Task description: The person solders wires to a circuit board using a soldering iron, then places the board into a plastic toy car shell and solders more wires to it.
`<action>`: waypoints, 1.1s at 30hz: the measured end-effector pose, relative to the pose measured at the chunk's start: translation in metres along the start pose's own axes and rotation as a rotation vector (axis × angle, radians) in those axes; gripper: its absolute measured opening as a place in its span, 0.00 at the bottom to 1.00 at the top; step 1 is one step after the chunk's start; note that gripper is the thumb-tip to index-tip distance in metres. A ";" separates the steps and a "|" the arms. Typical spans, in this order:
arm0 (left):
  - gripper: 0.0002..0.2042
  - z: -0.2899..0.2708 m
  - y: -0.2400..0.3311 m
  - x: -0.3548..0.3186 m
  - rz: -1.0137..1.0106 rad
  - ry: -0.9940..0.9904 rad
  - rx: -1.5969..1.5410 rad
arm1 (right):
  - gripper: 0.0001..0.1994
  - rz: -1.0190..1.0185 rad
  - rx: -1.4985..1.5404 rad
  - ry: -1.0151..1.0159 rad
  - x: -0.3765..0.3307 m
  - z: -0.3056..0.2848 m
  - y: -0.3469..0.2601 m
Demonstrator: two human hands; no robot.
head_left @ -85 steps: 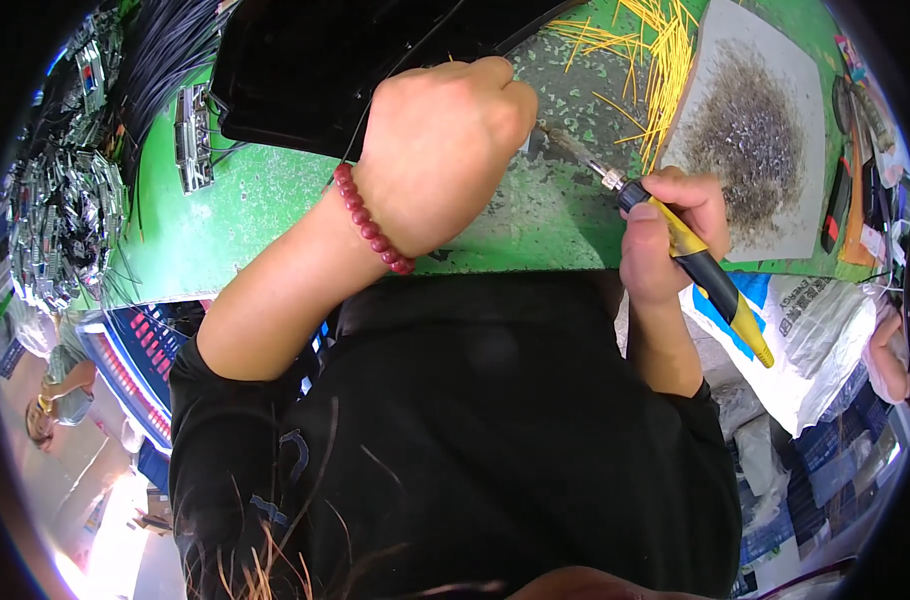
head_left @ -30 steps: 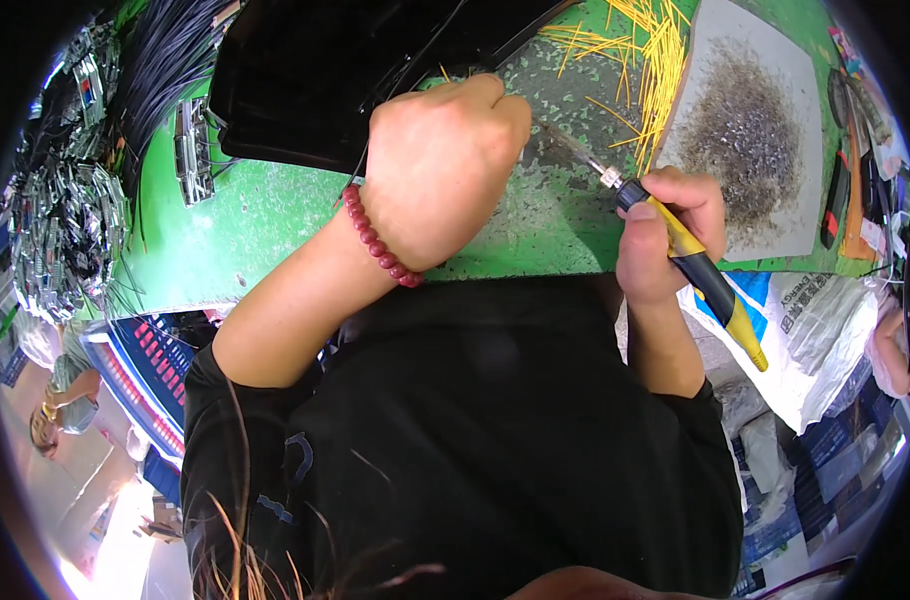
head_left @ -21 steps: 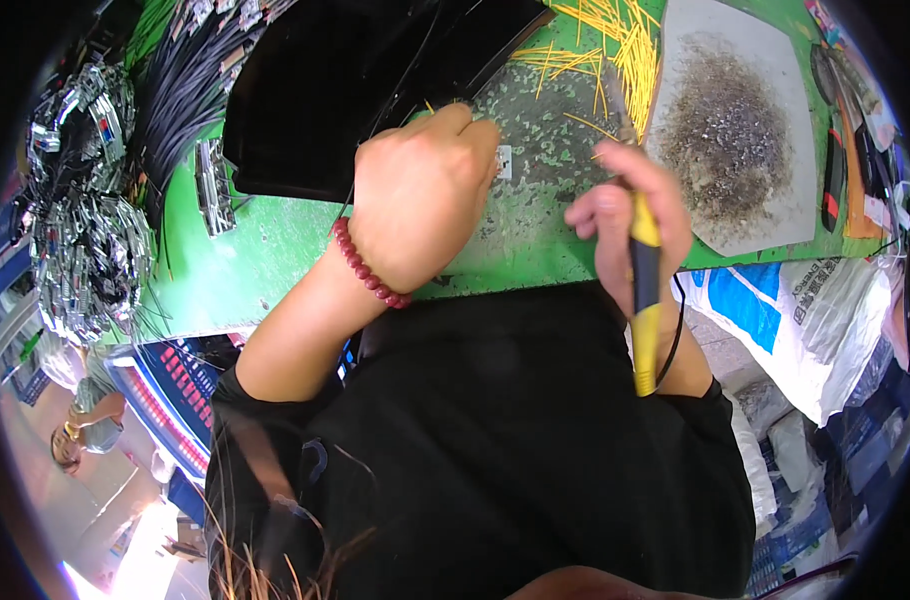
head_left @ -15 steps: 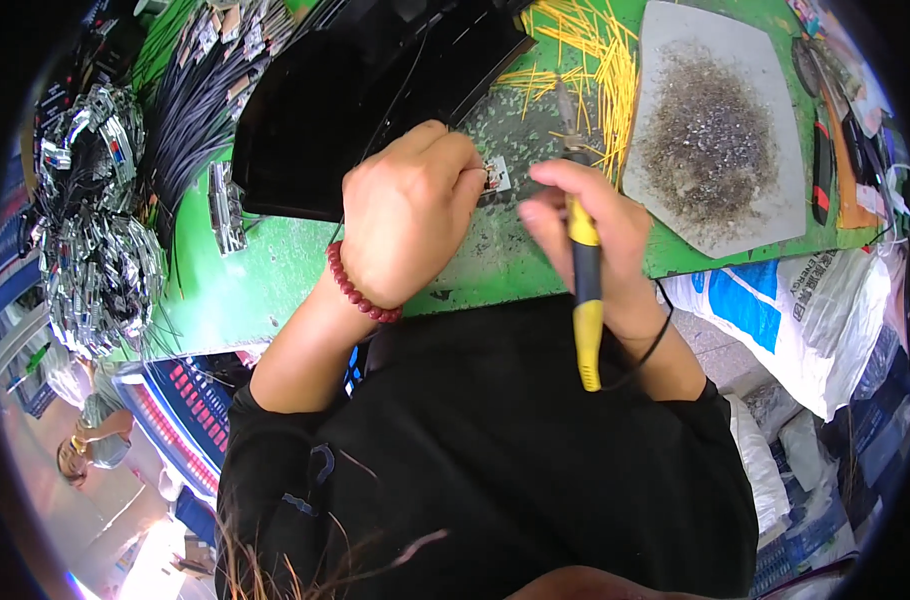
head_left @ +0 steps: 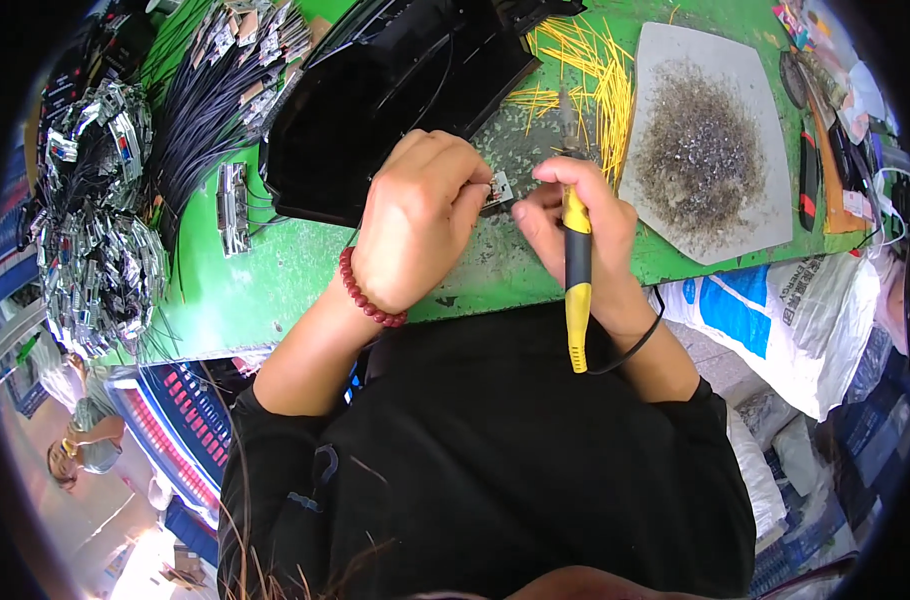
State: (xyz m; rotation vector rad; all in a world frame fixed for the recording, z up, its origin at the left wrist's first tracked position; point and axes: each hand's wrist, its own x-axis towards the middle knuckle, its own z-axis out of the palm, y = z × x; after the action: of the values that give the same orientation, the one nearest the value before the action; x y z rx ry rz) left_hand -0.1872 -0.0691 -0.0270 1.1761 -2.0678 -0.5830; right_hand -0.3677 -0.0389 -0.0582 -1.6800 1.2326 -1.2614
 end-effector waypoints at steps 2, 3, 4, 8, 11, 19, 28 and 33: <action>0.09 -0.001 0.000 0.001 0.000 -0.001 -0.021 | 0.17 0.129 0.044 -0.037 -0.002 0.005 -0.003; 0.09 0.000 0.000 0.000 -0.004 0.005 -0.028 | 0.17 0.039 0.001 -0.023 -0.002 0.009 0.002; 0.09 0.000 0.000 -0.001 -0.009 0.010 -0.033 | 0.17 0.041 0.002 -0.023 0.000 0.012 0.003; 0.09 0.000 0.001 -0.003 -0.029 -0.020 -0.059 | 0.17 0.038 -0.036 0.032 0.004 0.017 0.005; 0.09 0.001 0.001 -0.002 -0.020 -0.017 -0.063 | 0.17 0.060 -0.039 0.018 0.005 0.017 0.005; 0.14 0.003 0.003 -0.002 0.053 -0.053 0.006 | 0.17 0.027 0.019 0.059 0.004 0.000 0.001; 0.07 0.028 0.004 -0.006 0.064 -0.026 0.291 | 0.15 -0.222 -0.167 0.164 -0.001 -0.022 0.017; 0.08 0.026 0.012 -0.004 0.032 -0.146 0.411 | 0.15 -0.237 -0.326 -0.011 -0.006 -0.019 0.016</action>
State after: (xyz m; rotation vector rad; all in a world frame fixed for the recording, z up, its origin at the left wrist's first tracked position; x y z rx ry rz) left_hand -0.2118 -0.0584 -0.0373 1.3560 -2.4028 -0.2366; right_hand -0.3910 -0.0379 -0.0689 -2.1162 1.3166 -1.2346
